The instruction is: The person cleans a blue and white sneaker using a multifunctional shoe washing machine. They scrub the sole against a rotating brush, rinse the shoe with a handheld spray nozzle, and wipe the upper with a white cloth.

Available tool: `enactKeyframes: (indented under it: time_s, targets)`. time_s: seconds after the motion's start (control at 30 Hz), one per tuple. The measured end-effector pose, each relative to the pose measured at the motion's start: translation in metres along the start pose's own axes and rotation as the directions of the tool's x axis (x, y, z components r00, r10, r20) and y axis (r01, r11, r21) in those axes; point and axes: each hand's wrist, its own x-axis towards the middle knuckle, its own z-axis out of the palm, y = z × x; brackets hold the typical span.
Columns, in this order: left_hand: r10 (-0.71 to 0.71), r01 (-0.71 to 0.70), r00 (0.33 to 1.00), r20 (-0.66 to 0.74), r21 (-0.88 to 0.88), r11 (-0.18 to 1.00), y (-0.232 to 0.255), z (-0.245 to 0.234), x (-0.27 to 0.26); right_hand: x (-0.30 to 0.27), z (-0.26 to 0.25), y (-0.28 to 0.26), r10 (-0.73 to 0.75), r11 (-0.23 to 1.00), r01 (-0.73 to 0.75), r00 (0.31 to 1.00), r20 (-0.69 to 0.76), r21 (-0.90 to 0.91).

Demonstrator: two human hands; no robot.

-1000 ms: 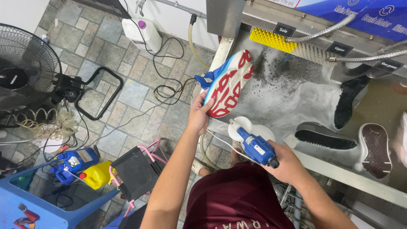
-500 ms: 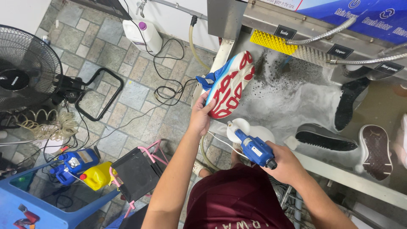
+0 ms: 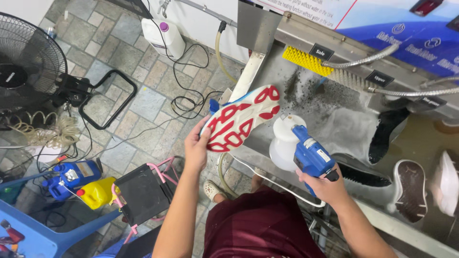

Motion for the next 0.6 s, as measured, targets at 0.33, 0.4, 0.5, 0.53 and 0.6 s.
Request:
enactKeyframes:
  time_s: [0.33,0.4,0.5,0.53,0.6]
  targets:
    - [0.461,-0.415,0.833,-0.307,0.205,0.886,0.051,-0.034,-0.072,0.146,0.038,-0.091,-0.452,0.781,0.441,0.888,-0.087,0.443]
    - [0.596,-0.445,0.762,-0.253,0.464,0.766,0.057,-0.028,-0.088,0.171,0.040,-0.115,-0.539,0.735,0.544,0.831,-0.137,0.406]
    - [0.696,-0.498,0.683,-0.223,0.555,0.667,0.067,-0.023,-0.094,0.213,0.025,-0.163,-0.648,0.610,0.671,0.728,-0.223,0.420]
    - [0.712,-0.520,0.664,-0.230,0.541,0.660,0.070,-0.024,-0.093,0.226,0.017,-0.179,-0.671,0.578,0.704,0.698,-0.249,0.413]
    - [0.714,-0.561,0.650,-0.261,0.468,0.682,0.078,-0.030,-0.086,0.250,0.003,-0.212,-0.704,0.547,0.749,0.653,-0.278,0.373]
